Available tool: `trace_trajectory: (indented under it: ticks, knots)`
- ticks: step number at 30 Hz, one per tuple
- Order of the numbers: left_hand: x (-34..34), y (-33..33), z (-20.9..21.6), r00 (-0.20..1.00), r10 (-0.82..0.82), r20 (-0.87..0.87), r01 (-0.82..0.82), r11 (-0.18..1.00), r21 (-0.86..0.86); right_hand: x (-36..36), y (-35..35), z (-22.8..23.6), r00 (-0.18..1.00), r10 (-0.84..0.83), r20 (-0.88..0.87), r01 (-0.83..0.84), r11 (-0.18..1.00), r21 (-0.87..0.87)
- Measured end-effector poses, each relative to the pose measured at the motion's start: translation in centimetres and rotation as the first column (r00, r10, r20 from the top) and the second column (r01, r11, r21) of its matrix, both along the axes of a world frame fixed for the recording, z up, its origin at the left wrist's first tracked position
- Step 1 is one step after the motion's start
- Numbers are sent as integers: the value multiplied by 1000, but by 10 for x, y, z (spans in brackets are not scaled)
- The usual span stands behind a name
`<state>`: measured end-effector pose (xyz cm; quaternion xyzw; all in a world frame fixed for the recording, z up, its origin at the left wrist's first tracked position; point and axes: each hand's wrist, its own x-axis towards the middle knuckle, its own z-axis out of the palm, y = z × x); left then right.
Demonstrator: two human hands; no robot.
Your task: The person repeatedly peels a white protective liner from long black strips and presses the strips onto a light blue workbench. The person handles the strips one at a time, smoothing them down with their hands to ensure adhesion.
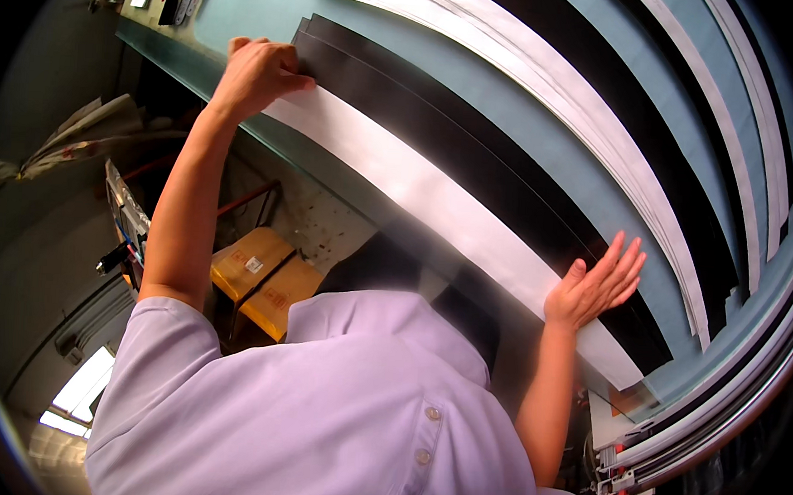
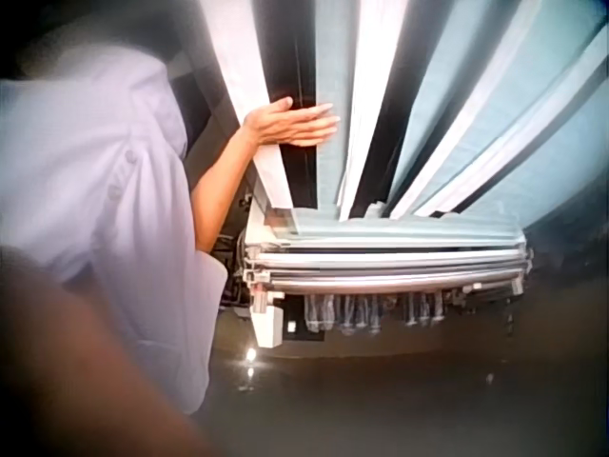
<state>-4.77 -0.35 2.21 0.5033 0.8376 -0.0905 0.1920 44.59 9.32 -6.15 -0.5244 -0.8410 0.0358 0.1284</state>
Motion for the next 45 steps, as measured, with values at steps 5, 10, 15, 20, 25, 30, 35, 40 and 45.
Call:
trace_trajectory:
  ticks: [5,10,15,20,25,30,35,40,45]
  knots:
    - [38,-9,-22,908,93,-410,114,885,452,-1,0,2,1000,-13,-18,13,1000,-4]
    - [251,37,-59,994,-98,53,26,666,746,-1,1,2,1000,-1,-13,1,1000,-6]
    - [243,52,-74,995,-81,-56,99,845,525,0,1,1,1000,-1,-27,1,1000,2]
    - [136,36,-79,990,78,-118,5,816,578,-2,1,3,999,-5,-41,4,1000,-10]
    - [51,22,-78,968,160,-193,-20,818,575,-1,1,5,1000,-4,-31,4,1000,-14]
    - [7,16,-86,946,213,-246,-39,826,562,1,-1,4,1000,-12,-23,12,1000,-16]
    - [-17,11,-95,902,345,-259,-91,740,667,1,-1,3,999,-32,-39,32,999,8]
    - [-27,3,-91,831,557,-15,-277,435,857,7,2,8,974,28,-225,-5,995,99]
    - [-17,-51,-93,748,647,146,-412,281,867,11,-7,10,962,49,-269,-19,994,112]
